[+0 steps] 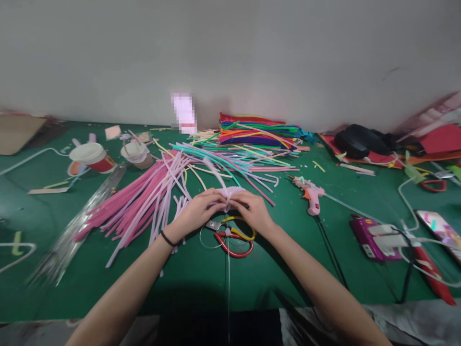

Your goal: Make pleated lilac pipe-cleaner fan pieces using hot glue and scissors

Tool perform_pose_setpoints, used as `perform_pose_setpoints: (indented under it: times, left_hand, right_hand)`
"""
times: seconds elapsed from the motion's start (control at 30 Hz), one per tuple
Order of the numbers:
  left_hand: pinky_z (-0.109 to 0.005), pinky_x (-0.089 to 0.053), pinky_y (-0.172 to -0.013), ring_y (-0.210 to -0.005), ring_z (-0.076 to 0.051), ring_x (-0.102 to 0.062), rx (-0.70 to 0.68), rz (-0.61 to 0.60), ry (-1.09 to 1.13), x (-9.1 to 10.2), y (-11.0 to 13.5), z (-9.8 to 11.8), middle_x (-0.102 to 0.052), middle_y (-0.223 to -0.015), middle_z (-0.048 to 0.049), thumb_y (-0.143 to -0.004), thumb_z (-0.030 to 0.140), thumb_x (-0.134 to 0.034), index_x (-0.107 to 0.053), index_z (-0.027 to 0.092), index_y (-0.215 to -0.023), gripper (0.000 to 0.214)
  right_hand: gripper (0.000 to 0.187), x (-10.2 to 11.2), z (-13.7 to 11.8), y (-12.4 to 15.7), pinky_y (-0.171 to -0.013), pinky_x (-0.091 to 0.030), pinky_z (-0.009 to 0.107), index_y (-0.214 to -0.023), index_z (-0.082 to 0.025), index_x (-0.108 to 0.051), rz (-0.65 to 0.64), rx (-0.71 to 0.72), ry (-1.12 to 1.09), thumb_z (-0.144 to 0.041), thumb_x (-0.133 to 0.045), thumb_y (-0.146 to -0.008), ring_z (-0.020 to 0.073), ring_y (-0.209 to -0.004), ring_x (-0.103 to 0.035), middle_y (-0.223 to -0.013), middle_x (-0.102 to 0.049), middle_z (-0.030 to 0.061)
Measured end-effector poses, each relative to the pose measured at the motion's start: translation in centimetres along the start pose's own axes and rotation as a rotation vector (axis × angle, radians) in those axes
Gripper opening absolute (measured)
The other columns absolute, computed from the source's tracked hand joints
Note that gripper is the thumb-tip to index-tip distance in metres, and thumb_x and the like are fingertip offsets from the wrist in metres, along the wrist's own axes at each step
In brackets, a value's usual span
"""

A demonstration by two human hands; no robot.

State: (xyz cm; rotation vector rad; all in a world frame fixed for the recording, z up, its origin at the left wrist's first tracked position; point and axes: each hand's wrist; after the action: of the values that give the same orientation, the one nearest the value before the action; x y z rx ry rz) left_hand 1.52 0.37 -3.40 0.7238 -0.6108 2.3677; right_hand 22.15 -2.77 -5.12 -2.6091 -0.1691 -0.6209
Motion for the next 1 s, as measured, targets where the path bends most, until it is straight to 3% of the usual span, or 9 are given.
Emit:
perform_pose_setpoints:
  times: [0.23, 0.43, 0.57, 0.73, 0.87, 1.0]
  left_hand:
    - [-0.030, -0.047, -0.087, -0.093, -0.017, -0.063, 0.047, -0.014, -0.002, -0.1, -0.2, 0.0, -0.068, -0.094, -0.0017, -0.095, 0.029, -0.053, -0.069, 0.022, -0.089, 0.018]
    - [-0.030, -0.050, -0.086, -0.092, -0.019, -0.067, 0.079, 0.054, -0.032, -0.4, -0.2, -0.7, -0.072, -0.094, -0.0023, -0.091, 0.032, -0.059, -0.072, 0.022, -0.090, 0.016]
    - [-0.030, -0.052, -0.086, -0.090, -0.019, -0.068, 0.106, 0.063, 0.002, -0.5, -0.2, 0.4, -0.071, -0.093, -0.0013, -0.089, 0.028, -0.059, -0.069, 0.021, -0.092, 0.013]
    - [-0.033, -0.053, -0.088, -0.095, -0.020, -0.068, 0.146, 0.165, 0.163, -1.0, -0.2, 1.1, -0.071, -0.103, -0.0041, -0.084, 0.032, -0.068, -0.068, 0.021, -0.101, 0.021]
    - [-0.032, -0.055, -0.085, -0.092, -0.021, -0.069, 0.147, 0.199, 0.321, -0.9, 0.0, 0.6, -0.072, -0.096, -0.0056, -0.085, 0.037, -0.068, -0.072, 0.019, -0.090, 0.019]
    - [-0.031, -0.055, -0.077, -0.083, -0.020, -0.069, 0.217, 0.185, 0.263, -0.1, 0.2, 0.2, -0.072, -0.088, -0.0044, -0.084, 0.038, -0.069, -0.073, 0.019, -0.086, 0.019]
  right_hand:
    - [0.012, -0.6, -0.5, 0.3, -0.074, -0.055, 0.031, -0.097, -0.023, -0.071, 0.079, -0.197, -0.135, -0.025, -0.067, -0.086, 0.0176, -0.078, -0.069, -0.088, -0.075, 0.0015]
    - [0.010, -0.3, -1.5, 0.3, -0.075, -0.056, 0.029, -0.092, -0.022, -0.073, 0.043, -0.089, -0.109, -0.026, -0.067, -0.085, 0.0171, -0.081, -0.070, -0.090, -0.075, 0.0030]
    - [0.012, -0.4, -1.4, 0.2, -0.071, -0.055, 0.029, -0.085, -0.022, -0.073, 0.042, -0.127, -0.107, -0.033, -0.069, -0.085, 0.0172, -0.076, -0.068, -0.084, -0.075, 0.0026]
    - [0.017, -0.6, -1.3, 0.2, -0.068, -0.054, 0.029, -0.084, -0.023, -0.073, 0.060, -0.196, -0.130, -0.038, -0.067, -0.086, 0.0174, -0.072, -0.068, -0.080, -0.075, 0.0015]
    - [0.018, -0.6, -1.4, 0.3, -0.070, -0.054, 0.030, -0.083, -0.023, -0.072, 0.056, -0.225, -0.202, -0.039, -0.064, -0.088, 0.0177, -0.071, -0.068, -0.075, -0.073, 0.0004]
    - [0.018, -0.4, -1.1, 0.3, -0.071, -0.052, 0.031, -0.082, -0.022, -0.069, 0.141, -0.221, -0.144, -0.038, -0.065, -0.088, 0.0175, -0.071, -0.066, -0.077, -0.072, 0.0006]
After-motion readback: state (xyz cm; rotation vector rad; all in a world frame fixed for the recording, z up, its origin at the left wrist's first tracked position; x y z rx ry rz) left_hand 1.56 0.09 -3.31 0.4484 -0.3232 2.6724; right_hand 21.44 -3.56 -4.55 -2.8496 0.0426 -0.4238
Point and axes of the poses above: each hand's wrist, its own y-axis away from the middle knuckle, its own x-axis out of the back of the hand, z = x × y
